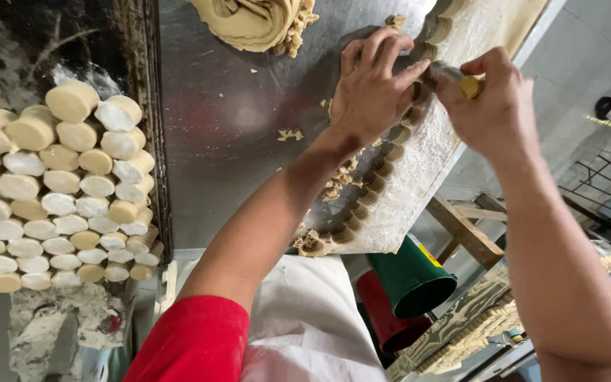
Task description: The person uses a cylindrical metal cutter to press out round pieces of dough from a long strip on a metal table and transfers the pieces onto a dark tray.
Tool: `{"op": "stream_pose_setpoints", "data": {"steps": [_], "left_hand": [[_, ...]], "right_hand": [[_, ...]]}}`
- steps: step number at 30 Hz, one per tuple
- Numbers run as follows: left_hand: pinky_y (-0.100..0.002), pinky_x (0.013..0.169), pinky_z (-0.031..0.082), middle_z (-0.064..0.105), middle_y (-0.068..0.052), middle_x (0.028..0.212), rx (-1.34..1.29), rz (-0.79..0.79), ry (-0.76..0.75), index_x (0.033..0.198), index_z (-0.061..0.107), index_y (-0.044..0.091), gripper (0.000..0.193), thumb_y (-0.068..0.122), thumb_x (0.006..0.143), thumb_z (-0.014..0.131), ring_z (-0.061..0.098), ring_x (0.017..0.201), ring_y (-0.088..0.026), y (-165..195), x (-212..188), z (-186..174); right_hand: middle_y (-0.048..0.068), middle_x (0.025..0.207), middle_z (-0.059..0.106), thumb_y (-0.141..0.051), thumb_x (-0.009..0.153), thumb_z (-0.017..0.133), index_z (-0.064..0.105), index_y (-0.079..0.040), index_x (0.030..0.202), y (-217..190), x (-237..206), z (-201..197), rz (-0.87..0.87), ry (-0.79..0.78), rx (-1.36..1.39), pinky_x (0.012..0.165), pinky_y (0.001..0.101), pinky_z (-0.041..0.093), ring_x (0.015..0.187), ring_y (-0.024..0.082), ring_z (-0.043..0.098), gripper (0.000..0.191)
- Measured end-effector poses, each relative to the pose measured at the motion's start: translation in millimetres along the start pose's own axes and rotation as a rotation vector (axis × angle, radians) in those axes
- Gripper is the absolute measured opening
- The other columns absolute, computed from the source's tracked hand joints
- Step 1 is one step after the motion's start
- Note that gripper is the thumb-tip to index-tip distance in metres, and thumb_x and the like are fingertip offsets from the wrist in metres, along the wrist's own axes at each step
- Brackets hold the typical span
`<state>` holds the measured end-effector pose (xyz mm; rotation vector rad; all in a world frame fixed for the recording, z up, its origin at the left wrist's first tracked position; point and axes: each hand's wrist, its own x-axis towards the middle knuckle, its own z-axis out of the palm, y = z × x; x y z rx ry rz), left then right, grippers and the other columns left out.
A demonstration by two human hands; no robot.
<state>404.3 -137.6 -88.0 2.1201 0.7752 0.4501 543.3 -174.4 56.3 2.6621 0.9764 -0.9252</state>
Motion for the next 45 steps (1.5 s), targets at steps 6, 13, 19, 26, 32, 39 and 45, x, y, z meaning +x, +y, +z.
{"op": "stream_pose_setpoints", "data": {"steps": [6, 13, 19, 26, 32, 39, 45], "left_hand": [[-0.052, 0.12, 0.032, 0.054, -0.001, 0.141, 0.089, -0.055, 0.01, 0.111, 0.075, 0.016, 0.014, 0.024, 0.1, 0.07, 0.039, 0.145, -0.022, -1.5, -2.3, 7.9], [-0.061, 0.119, 0.028, 0.054, -0.004, 0.14, -0.072, -0.041, 0.065, 0.115, 0.077, 0.023, 0.03, 0.02, 0.085, 0.074, 0.038, 0.142, -0.028, -5.7, 7.7, -0.7], [-0.056, 0.122, 0.026, 0.047, -0.003, 0.146, -0.064, 0.063, 0.106, 0.137, 0.072, 0.03, 0.046, 0.019, 0.093, 0.074, 0.03, 0.148, -0.027, -3.7, 32.6, -8.8], [-0.056, 0.12, 0.026, 0.049, -0.007, 0.144, -0.006, -0.013, 0.031, 0.114, 0.075, 0.011, 0.023, 0.022, 0.094, 0.071, 0.035, 0.143, -0.029, -4.5, 31.4, 1.2], [-0.053, 0.123, 0.027, 0.047, -0.01, 0.149, 0.009, -0.008, 0.127, 0.126, 0.069, 0.008, 0.036, 0.019, 0.092, 0.071, 0.035, 0.147, -0.028, -7.5, 25.2, -4.4], [-0.063, 0.119, 0.024, 0.044, -0.011, 0.148, -0.086, 0.068, 0.143, 0.133, 0.071, 0.029, 0.053, 0.031, 0.08, 0.076, 0.033, 0.143, -0.035, -7.3, 58.5, 1.2], [-0.057, 0.122, 0.029, 0.046, -0.005, 0.147, 0.024, 0.006, 0.044, 0.128, 0.071, 0.021, 0.042, 0.027, 0.087, 0.073, 0.036, 0.144, -0.029, -6.0, 62.8, 1.8]], "right_hand": [[0.024, 0.102, 0.075, -0.022, 0.107, 0.07, 0.067, 0.0, 0.12, 0.7, 30.2, 12.9, -0.16, -0.042, -0.068, 0.066, 0.0377, 0.061, 0.083, 0.028, 0.075, 0.025], [0.019, 0.108, 0.073, -0.017, 0.098, 0.074, 0.062, -0.001, 0.116, 17.3, -3.6, 6.0, -0.285, 0.035, 0.221, 0.065, 0.0346, 0.065, 0.087, 0.025, 0.073, 0.027], [0.023, 0.102, 0.074, -0.024, 0.105, 0.078, 0.061, 0.002, 0.119, 12.6, 11.3, -14.4, -0.107, 0.152, 0.041, 0.065, 0.0373, 0.062, 0.083, 0.028, 0.075, 0.034], [0.018, 0.096, 0.075, -0.022, 0.102, 0.077, 0.071, -0.001, 0.109, -0.1, 53.3, -3.9, -0.117, 0.045, -0.022, 0.068, 0.0354, 0.06, 0.082, 0.022, 0.075, 0.022], [0.019, 0.095, 0.074, -0.019, 0.105, 0.075, 0.069, 0.0, 0.115, -0.6, 37.6, -11.1, -0.279, -0.02, -0.004, 0.064, 0.0392, 0.059, 0.077, 0.028, 0.073, 0.022], [0.018, 0.099, 0.071, -0.021, 0.101, 0.075, 0.062, 0.001, 0.113, 0.0, 15.0, -22.1, -0.241, 0.239, 0.177, 0.063, 0.0341, 0.061, 0.08, 0.025, 0.074, 0.028], [0.021, 0.091, 0.073, -0.017, 0.101, 0.082, 0.066, 0.003, 0.109, 15.0, 59.1, -25.1, -0.366, 0.219, -0.098, 0.065, 0.0383, 0.06, 0.076, 0.028, 0.074, 0.026]]}}
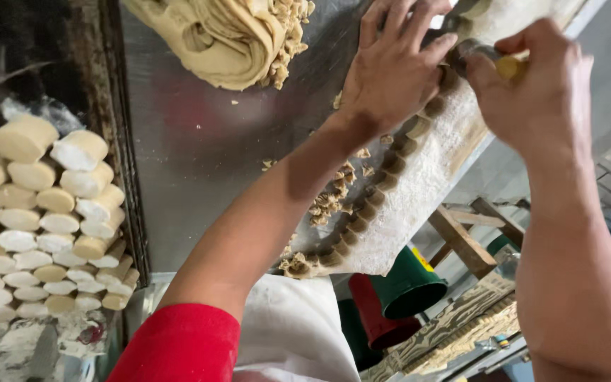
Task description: The person uses a cylindrical metal cutter to press out round pieces of dough from a long strip on a metal table and transfers the pieces onto a dark tray.
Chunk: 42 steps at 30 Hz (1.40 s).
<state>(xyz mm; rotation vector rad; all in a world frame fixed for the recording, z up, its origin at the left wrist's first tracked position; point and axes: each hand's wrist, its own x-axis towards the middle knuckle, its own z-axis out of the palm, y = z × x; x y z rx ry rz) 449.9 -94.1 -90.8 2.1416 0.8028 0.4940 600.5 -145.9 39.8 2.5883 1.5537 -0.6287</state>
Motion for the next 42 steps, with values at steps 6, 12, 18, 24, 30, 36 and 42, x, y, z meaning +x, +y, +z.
{"op": "stream_pose_setpoints", "data": {"steps": [6, 12, 18, 24, 30, 36, 42], "left_hand": [[-0.056, 0.111, 0.036, 0.057, -0.006, 0.132, 0.029, -0.102, -0.108, 0.109, 0.071, 0.015, 0.016, 0.024, 0.097, 0.066, 0.048, 0.13, -0.026, 7.0, 0.4, -3.2], [-0.052, 0.104, 0.044, 0.059, -0.016, 0.132, 0.045, 0.156, -0.201, 0.122, 0.067, -0.002, 0.034, 0.018, 0.096, 0.06, 0.054, 0.118, -0.032, 5.0, -63.7, -25.4], [-0.041, 0.108, 0.05, 0.062, -0.012, 0.131, -0.277, 0.115, -0.264, 0.105, 0.073, 0.005, 0.02, 0.018, 0.09, 0.071, 0.061, 0.125, -0.03, 20.4, -177.9, -114.3], [-0.037, 0.106, 0.048, 0.062, -0.009, 0.129, -1.096, -0.416, -0.241, 0.137, 0.061, 0.005, 0.049, 0.019, 0.094, 0.078, 0.063, 0.118, -0.021, -6.1, -206.7, -199.9], [-0.041, 0.119, 0.044, 0.061, -0.018, 0.145, -2.386, -0.492, -0.777, 0.143, 0.057, -0.004, 0.059, 0.018, 0.092, 0.077, 0.057, 0.136, -0.029, -32.7, -278.9, -234.6], [-0.04, 0.112, 0.05, 0.061, -0.02, 0.143, -1.721, 0.036, -0.49, 0.14, 0.06, -0.001, 0.045, 0.013, 0.101, 0.078, 0.061, 0.131, -0.027, -36.6, -303.0, -230.4], [-0.043, 0.111, 0.055, 0.06, -0.024, 0.143, -2.583, -0.526, -0.805, 0.129, 0.069, -0.007, 0.034, 0.022, 0.114, 0.059, 0.065, 0.131, -0.031, -5.4, -259.1, -250.9]], "right_hand": [[0.017, 0.106, 0.076, -0.004, 0.106, 0.069, 0.067, 0.003, 0.115, -2.3, 15.3, 24.9, -0.159, 0.064, 0.119, 0.081, 0.0345, 0.061, 0.099, 0.025, 0.076, 0.011], [0.014, 0.104, 0.068, -0.015, 0.102, 0.07, 0.069, -0.011, 0.127, -20.2, 2.3, -9.9, -0.005, -0.311, -0.038, 0.063, 0.0375, 0.057, 0.08, 0.024, 0.068, 0.025], [0.006, 0.107, 0.068, -0.009, 0.097, 0.065, 0.068, -0.018, 0.124, -44.3, -65.3, 35.5, -0.221, -0.114, -0.092, 0.089, 0.0441, 0.043, 0.099, 0.025, 0.06, 0.029], [0.011, 0.118, 0.066, -0.007, 0.081, 0.074, 0.068, -0.011, 0.121, -152.4, -182.6, 77.8, -0.52, -0.021, 0.481, 0.088, 0.0474, 0.055, 0.107, 0.035, 0.063, 0.041], [0.014, 0.126, 0.061, -0.014, 0.084, 0.087, 0.065, -0.01, 0.118, -268.7, -284.0, 45.0, -0.429, 0.212, 0.739, 0.082, 0.0373, 0.062, 0.105, 0.029, 0.071, 0.04], [0.017, 0.134, 0.058, -0.009, 0.087, 0.083, 0.065, -0.013, 0.124, -310.6, -312.0, -8.7, -0.459, 0.457, 0.726, 0.093, 0.0382, 0.067, 0.119, 0.035, 0.068, 0.041], [0.014, 0.135, 0.06, -0.017, 0.1, 0.079, 0.067, -0.009, 0.13, -325.9, -320.3, -41.8, -0.414, 0.707, 0.552, 0.091, 0.0342, 0.064, 0.117, 0.03, 0.07, 0.034]]}}
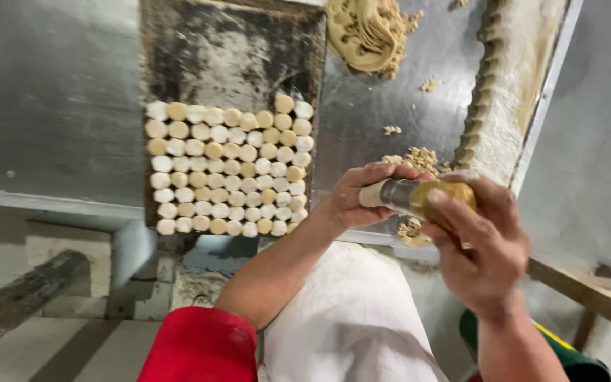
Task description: The person uses a cylindrical metal cutter to press out round pieces of dough from a long strip on a metal table and transfers the pieces onto a dark tray.
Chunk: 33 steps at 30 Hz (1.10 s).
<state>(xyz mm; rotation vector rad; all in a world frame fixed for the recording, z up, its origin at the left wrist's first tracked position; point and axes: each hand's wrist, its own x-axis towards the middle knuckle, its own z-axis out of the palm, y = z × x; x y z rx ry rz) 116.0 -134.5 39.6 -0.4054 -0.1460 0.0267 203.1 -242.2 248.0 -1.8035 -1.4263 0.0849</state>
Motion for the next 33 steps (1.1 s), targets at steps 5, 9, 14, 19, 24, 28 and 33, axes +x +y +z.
{"op": "stream_pose_setpoints", "data": {"steps": [5, 9, 14, 19, 24, 28, 33], "left_hand": [[-0.046, 0.114, 0.052, 0.055, -0.022, 0.151, 0.135, 0.04, 0.008, 0.136, 0.067, -0.004, 0.039, 0.023, 0.109, 0.06, 0.06, 0.136, -0.033, 3.9, 1.4, 49.6], [-0.053, 0.121, 0.048, 0.051, -0.022, 0.155, 0.194, 0.068, -0.064, 0.136, 0.063, -0.005, 0.037, 0.024, 0.112, 0.059, 0.056, 0.141, -0.037, 0.9, 1.9, 81.2], [-0.051, 0.123, 0.044, 0.047, -0.019, 0.16, 0.162, 0.044, -0.039, 0.143, 0.061, -0.002, 0.042, 0.023, 0.109, 0.059, 0.053, 0.14, -0.044, -0.7, -1.7, 96.8], [-0.051, 0.126, 0.041, 0.05, -0.028, 0.155, 0.145, -0.031, -0.003, 0.148, 0.058, -0.005, 0.048, 0.024, 0.11, 0.06, 0.053, 0.14, -0.044, 1.3, -3.7, 86.4], [-0.051, 0.128, 0.041, 0.05, -0.03, 0.152, 0.097, -0.029, 0.032, 0.147, 0.054, -0.005, 0.048, 0.025, 0.11, 0.061, 0.05, 0.143, -0.045, 1.2, -2.9, 80.8], [-0.05, 0.123, 0.044, 0.046, -0.035, 0.151, 0.033, -0.047, 0.005, 0.146, 0.057, -0.004, 0.05, 0.025, 0.106, 0.066, 0.046, 0.146, -0.049, 0.5, -4.3, 86.8], [-0.044, 0.117, 0.05, 0.047, -0.031, 0.158, 0.014, -0.042, -0.039, 0.142, 0.062, -0.002, 0.046, 0.017, 0.1, 0.067, 0.05, 0.142, -0.047, 2.9, -6.3, 92.9]], "right_hand": [[0.009, 0.133, 0.06, -0.028, 0.114, 0.069, 0.063, -0.004, 0.134, -29.6, 20.5, -12.2, 0.032, 0.155, -0.085, 0.082, 0.0293, 0.056, 0.107, 0.022, 0.066, 0.032], [0.009, 0.126, 0.06, -0.041, 0.113, 0.065, 0.058, 0.0, 0.133, -38.3, 27.1, -11.9, 0.123, 0.372, 0.187, 0.055, 0.0178, 0.052, 0.087, 0.009, 0.062, 0.046], [0.007, 0.125, 0.057, -0.035, 0.117, 0.063, 0.059, 0.001, 0.135, -27.5, 25.1, -8.8, 0.167, 0.43, 0.21, 0.052, 0.0185, 0.05, 0.081, 0.006, 0.059, 0.04], [0.009, 0.121, 0.06, -0.022, 0.117, 0.062, 0.062, -0.001, 0.134, -22.9, 28.2, -8.1, 0.343, 0.374, 0.259, 0.051, 0.0167, 0.051, 0.071, 0.004, 0.059, 0.027], [0.011, 0.119, 0.061, -0.018, 0.109, 0.064, 0.064, -0.003, 0.129, -19.2, 28.5, -11.8, 0.12, 0.342, -0.047, 0.072, 0.0247, 0.06, 0.1, 0.014, 0.066, 0.025], [0.011, 0.121, 0.063, -0.021, 0.116, 0.064, 0.066, -0.007, 0.135, -8.7, 22.0, -17.1, -0.023, 0.43, -0.158, 0.08, 0.0295, 0.062, 0.105, 0.017, 0.066, 0.024], [0.007, 0.119, 0.06, -0.024, 0.122, 0.057, 0.062, -0.006, 0.135, 3.3, 10.9, -20.1, 0.031, 0.523, -0.048, 0.072, 0.0273, 0.054, 0.09, 0.012, 0.059, 0.023]]}}
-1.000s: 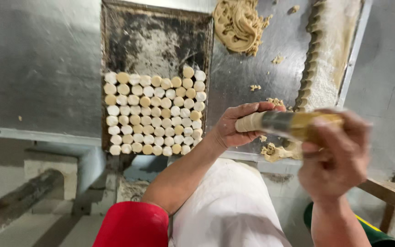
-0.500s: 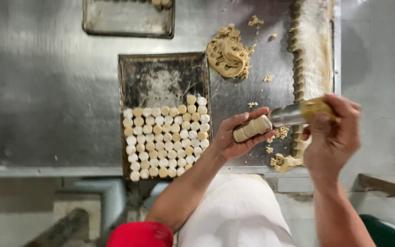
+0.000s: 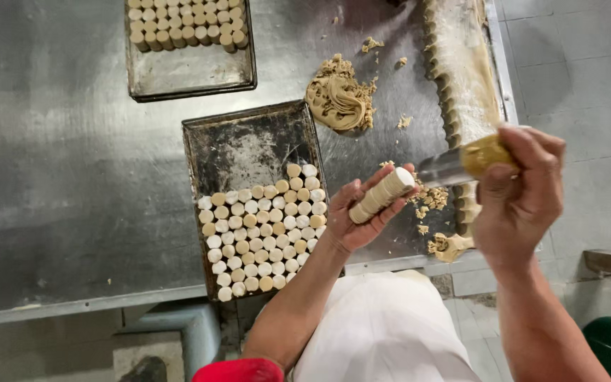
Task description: The person uses a cylindrical metal cutter to press out round pieces of dough from a long strip on a metal table and transfers the pieces onto a dark tray.
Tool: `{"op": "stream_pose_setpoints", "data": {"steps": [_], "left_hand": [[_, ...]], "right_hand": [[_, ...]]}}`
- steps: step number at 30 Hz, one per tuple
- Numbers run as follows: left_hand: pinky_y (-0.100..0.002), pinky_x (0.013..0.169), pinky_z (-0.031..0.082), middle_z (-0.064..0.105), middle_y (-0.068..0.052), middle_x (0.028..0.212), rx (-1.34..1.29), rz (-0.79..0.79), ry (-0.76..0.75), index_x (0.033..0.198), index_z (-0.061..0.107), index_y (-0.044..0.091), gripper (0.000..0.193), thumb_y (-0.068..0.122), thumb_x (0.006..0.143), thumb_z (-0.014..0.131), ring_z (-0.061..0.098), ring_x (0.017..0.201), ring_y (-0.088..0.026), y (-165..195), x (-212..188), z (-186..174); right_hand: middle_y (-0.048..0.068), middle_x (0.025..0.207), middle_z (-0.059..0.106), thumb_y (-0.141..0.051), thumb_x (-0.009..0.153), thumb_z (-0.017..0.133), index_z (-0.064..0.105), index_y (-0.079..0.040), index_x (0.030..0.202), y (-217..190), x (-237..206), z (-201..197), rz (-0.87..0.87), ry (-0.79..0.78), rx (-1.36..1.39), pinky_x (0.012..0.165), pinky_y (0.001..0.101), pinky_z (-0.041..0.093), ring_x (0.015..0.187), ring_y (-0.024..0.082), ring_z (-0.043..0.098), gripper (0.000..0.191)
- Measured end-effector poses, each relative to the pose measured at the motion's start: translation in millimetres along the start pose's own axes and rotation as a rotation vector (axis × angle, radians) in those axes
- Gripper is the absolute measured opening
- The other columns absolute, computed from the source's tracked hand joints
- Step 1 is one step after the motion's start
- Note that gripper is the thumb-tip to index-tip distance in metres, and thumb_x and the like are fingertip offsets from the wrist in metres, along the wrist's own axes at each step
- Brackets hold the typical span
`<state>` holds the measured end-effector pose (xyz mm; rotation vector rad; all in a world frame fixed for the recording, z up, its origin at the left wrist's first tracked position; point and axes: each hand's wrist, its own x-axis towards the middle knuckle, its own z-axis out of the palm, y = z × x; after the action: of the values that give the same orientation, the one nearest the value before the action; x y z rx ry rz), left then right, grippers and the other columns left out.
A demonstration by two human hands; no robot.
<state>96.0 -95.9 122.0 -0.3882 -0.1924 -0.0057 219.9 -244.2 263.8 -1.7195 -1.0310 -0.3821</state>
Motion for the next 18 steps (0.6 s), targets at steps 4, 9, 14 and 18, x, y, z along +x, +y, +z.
{"op": "stream_pose_setpoints", "data": {"steps": [4, 9, 14, 18], "left_hand": [[-0.039, 0.112, 0.057, 0.053, -0.028, 0.147, 0.341, 0.019, 0.08, 0.144, 0.063, -0.005, 0.051, 0.019, 0.1, 0.07, 0.059, 0.131, -0.038, 52.6, -14.9, 21.6], [-0.031, 0.092, 0.055, 0.061, -0.026, 0.137, 1.141, 0.097, 0.611, 0.143, 0.062, -0.003, 0.061, 0.033, 0.096, 0.075, 0.066, 0.114, -0.028, 181.8, -54.5, 64.6], [-0.037, 0.099, 0.058, 0.075, -0.013, 0.121, 2.133, -0.401, 1.246, 0.126, 0.073, 0.008, 0.049, 0.024, 0.08, 0.08, 0.073, 0.103, -0.023, 234.4, -44.5, 39.2], [-0.034, 0.096, 0.06, 0.078, -0.008, 0.116, 2.307, -0.632, 1.294, 0.114, 0.08, 0.011, 0.049, 0.011, 0.066, 0.077, 0.077, 0.101, -0.02, 238.9, -37.4, 20.7]], "right_hand": [[0.007, 0.121, 0.057, -0.02, 0.12, 0.055, 0.062, -0.002, 0.139, 2.7, -17.4, -25.5, 0.205, -0.016, 0.116, 0.052, 0.0164, 0.049, 0.07, 0.002, 0.055, 0.027], [0.003, 0.114, 0.054, -0.014, 0.116, 0.054, 0.059, 0.0, 0.131, 6.9, -69.0, -63.8, 0.51, 0.023, 0.044, 0.053, 0.0171, 0.043, 0.068, 0.001, 0.05, 0.02], [0.0, 0.11, 0.058, -0.008, 0.123, 0.053, 0.059, -0.002, 0.133, 21.1, -128.5, -82.6, 0.713, 0.04, 0.055, 0.054, 0.0168, 0.044, 0.066, 0.002, 0.051, 0.014], [0.0, 0.108, 0.056, -0.006, 0.123, 0.054, 0.059, -0.001, 0.133, 27.7, -162.7, -92.5, 0.775, 0.097, 0.08, 0.053, 0.0169, 0.04, 0.064, 0.002, 0.049, 0.012]]}}
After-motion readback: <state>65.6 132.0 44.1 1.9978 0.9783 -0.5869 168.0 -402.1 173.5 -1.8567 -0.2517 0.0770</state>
